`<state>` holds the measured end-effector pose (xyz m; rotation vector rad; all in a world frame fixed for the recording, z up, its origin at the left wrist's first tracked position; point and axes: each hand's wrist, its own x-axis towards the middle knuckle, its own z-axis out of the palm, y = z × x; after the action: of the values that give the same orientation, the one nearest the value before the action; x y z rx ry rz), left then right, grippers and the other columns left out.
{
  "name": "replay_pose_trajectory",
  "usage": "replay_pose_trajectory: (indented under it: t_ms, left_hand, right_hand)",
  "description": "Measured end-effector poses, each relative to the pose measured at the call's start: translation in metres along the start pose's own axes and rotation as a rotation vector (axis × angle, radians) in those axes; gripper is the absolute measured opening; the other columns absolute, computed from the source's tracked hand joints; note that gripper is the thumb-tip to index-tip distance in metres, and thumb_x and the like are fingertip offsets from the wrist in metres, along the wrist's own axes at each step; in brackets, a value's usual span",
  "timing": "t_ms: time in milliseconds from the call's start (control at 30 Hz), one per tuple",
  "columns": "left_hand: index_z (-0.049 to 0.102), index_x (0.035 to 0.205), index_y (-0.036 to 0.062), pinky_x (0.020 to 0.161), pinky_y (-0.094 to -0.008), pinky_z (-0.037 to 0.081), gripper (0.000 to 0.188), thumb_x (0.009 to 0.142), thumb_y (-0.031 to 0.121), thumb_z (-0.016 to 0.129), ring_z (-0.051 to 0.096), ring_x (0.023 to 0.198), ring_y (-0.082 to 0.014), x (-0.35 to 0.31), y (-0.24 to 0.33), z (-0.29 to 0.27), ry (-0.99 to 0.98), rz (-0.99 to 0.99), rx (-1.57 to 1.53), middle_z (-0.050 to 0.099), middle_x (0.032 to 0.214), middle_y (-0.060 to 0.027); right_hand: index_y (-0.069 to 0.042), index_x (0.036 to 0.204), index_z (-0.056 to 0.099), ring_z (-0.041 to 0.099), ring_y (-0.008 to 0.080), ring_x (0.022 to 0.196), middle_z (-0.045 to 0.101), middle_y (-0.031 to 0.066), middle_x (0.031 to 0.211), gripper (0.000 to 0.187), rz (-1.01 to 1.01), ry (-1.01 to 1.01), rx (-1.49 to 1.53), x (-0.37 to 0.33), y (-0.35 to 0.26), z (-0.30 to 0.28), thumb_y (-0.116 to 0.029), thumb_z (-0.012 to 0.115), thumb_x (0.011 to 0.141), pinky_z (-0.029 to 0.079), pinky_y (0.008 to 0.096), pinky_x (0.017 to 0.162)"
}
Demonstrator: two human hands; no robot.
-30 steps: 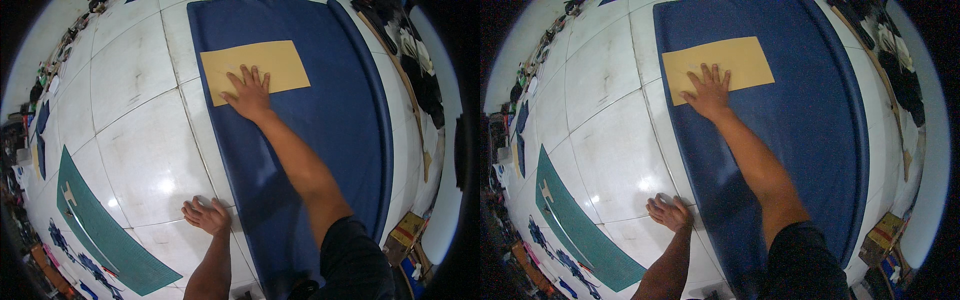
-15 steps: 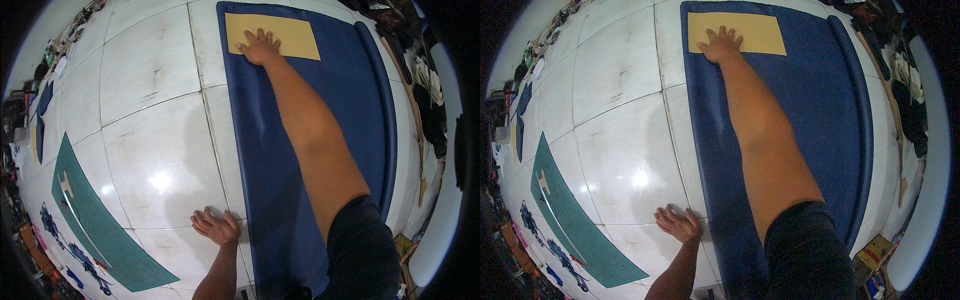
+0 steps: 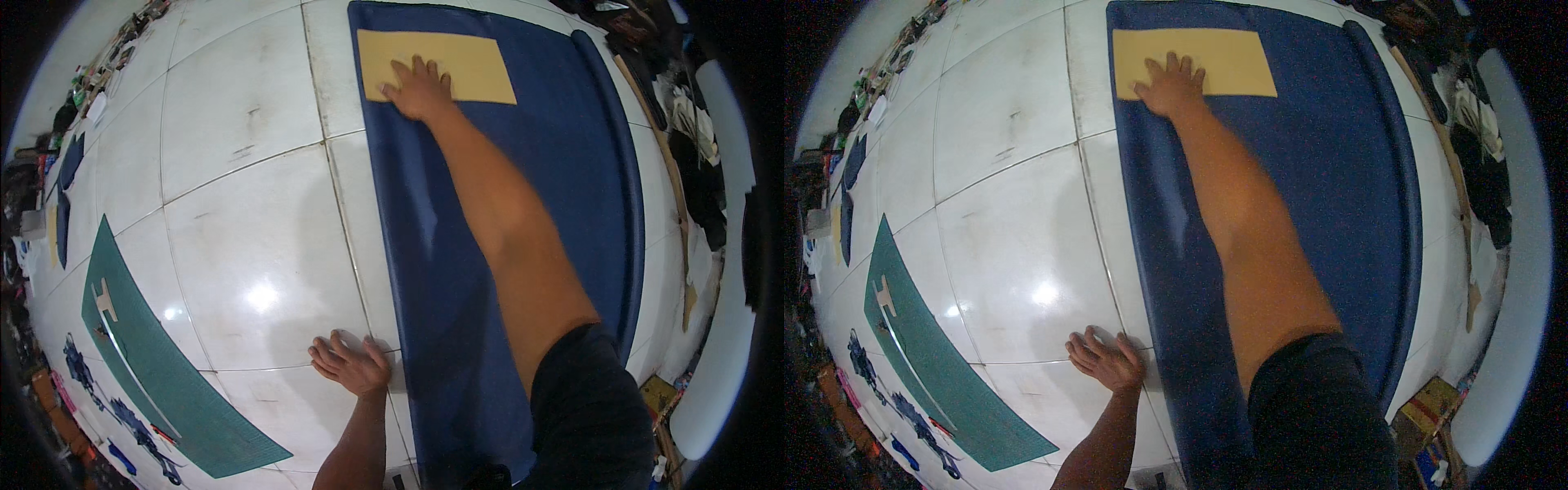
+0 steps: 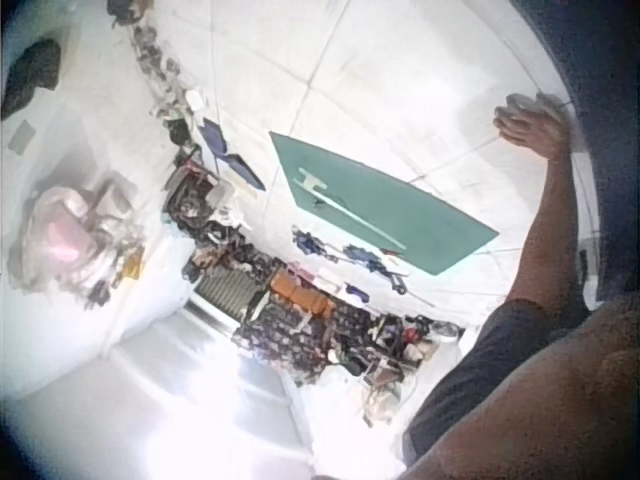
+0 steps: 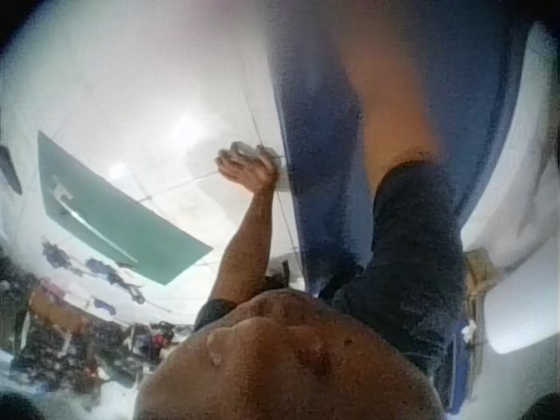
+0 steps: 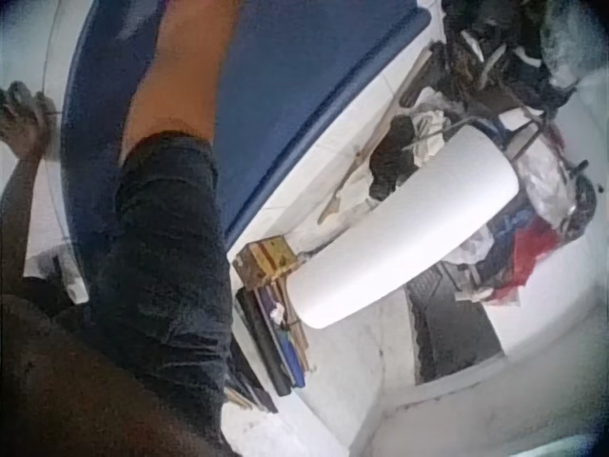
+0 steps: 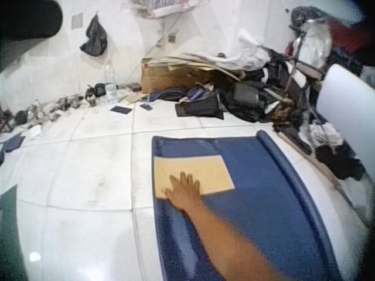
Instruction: The person removes a cardboard template from a plastic bag, aligns it on a piece of blue fabric, and uses shears to cut the fabric along the length of the template.
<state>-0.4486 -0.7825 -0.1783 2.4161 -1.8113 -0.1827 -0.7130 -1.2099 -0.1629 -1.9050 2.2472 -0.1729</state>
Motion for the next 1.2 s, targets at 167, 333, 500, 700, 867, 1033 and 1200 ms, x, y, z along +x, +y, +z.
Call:
replay_pose_trajectory:
  t_ms: [167, 333, 500, 700, 867, 1033, 1200]
  left_hand:
    - [0.037, 0.141, 0.0028, 0.115, -0.0625, 0.013, 0.064, 0.095, 0.046, 0.049, 0.018, 0.143, -0.0465, 0.001, -0.007, 0.003, 0.056, -0.022, 0.019, 0.029, 0.149, -0.0271]
    - [0.038, 0.141, 0.0029, 0.115, -0.0627, 0.014, 0.063, 0.096, 0.046, 0.048, 0.020, 0.143, -0.0471, -0.001, -0.003, 0.000, 0.064, -0.002, -0.014, 0.030, 0.148, -0.0279]
    - [0.039, 0.142, 0.0021, 0.115, -0.0627, 0.014, 0.063, 0.096, 0.045, 0.048, 0.020, 0.142, -0.0484, 0.002, -0.001, -0.005, 0.043, -0.036, -0.016, 0.030, 0.149, -0.0289]
    - [0.040, 0.143, 0.0043, 0.116, -0.0602, 0.016, 0.066, 0.096, 0.050, 0.048, 0.022, 0.143, -0.0457, 0.002, -0.003, 0.007, 0.103, 0.000, 0.010, 0.033, 0.150, -0.0272]
    - [0.045, 0.141, 0.0072, 0.115, -0.0605, 0.020, 0.062, 0.096, 0.049, 0.052, 0.028, 0.140, -0.0466, 0.004, -0.026, 0.019, 0.144, 0.081, -0.071, 0.037, 0.149, -0.0259]
    - [0.056, 0.125, -0.0061, 0.100, -0.0448, 0.040, 0.049, 0.095, 0.032, 0.062, 0.053, 0.116, -0.0393, -0.024, -0.190, -0.048, -0.070, 0.580, -0.202, 0.058, 0.122, -0.0250]
    - [0.062, 0.106, -0.0051, 0.077, -0.0366, 0.050, 0.026, 0.093, 0.017, 0.065, 0.063, 0.086, -0.0269, -0.329, -0.362, -0.202, -0.300, 0.416, -0.299, 0.066, 0.099, -0.0153]
  right_hand:
    - [-0.019, 0.148, 0.043, 0.027, 0.0446, 0.143, 0.030, 0.0214, 0.156, 0.066, -0.181, 0.101, -0.031, -0.183, 0.025, 0.013, -0.052, 0.057, 0.092, 0.022, 0.0648, 0.112]
    - [-0.010, 0.146, 0.042, 0.022, 0.0514, 0.143, 0.026, 0.0290, 0.154, 0.070, -0.006, -0.198, -0.027, -0.480, 0.082, -0.012, -0.047, 0.062, 0.090, 0.017, 0.0683, 0.113]
    - [-0.006, 0.143, 0.045, 0.023, 0.0563, 0.140, 0.030, 0.0334, 0.150, 0.074, 0.066, -0.370, 0.014, -0.708, 0.087, -0.005, -0.050, 0.063, 0.087, 0.015, 0.0723, 0.111]
    - [-0.009, 0.141, 0.049, 0.032, 0.0549, 0.135, 0.036, 0.0308, 0.147, 0.073, 0.078, -0.163, 0.019, -0.734, 0.081, 0.008, -0.056, 0.063, 0.086, 0.018, 0.0723, 0.110]
    - [-0.017, 0.142, 0.050, 0.026, 0.0485, 0.143, 0.032, 0.0247, 0.154, 0.071, 0.099, -0.078, 0.134, -0.740, 0.088, 0.002, -0.054, 0.064, 0.084, 0.014, 0.0663, 0.115]
    - [-0.017, 0.141, 0.052, 0.025, 0.0437, 0.145, 0.034, 0.0218, 0.154, 0.065, 0.007, 0.204, 0.308, -0.745, 0.087, 0.021, -0.054, 0.059, 0.088, 0.012, 0.0644, 0.116]
    - [-0.014, 0.132, 0.058, 0.033, 0.0428, 0.142, 0.043, 0.0207, 0.148, 0.056, -0.004, 0.372, 0.618, -0.783, 0.147, 0.027, -0.040, 0.070, 0.085, 0.027, 0.0558, 0.116]
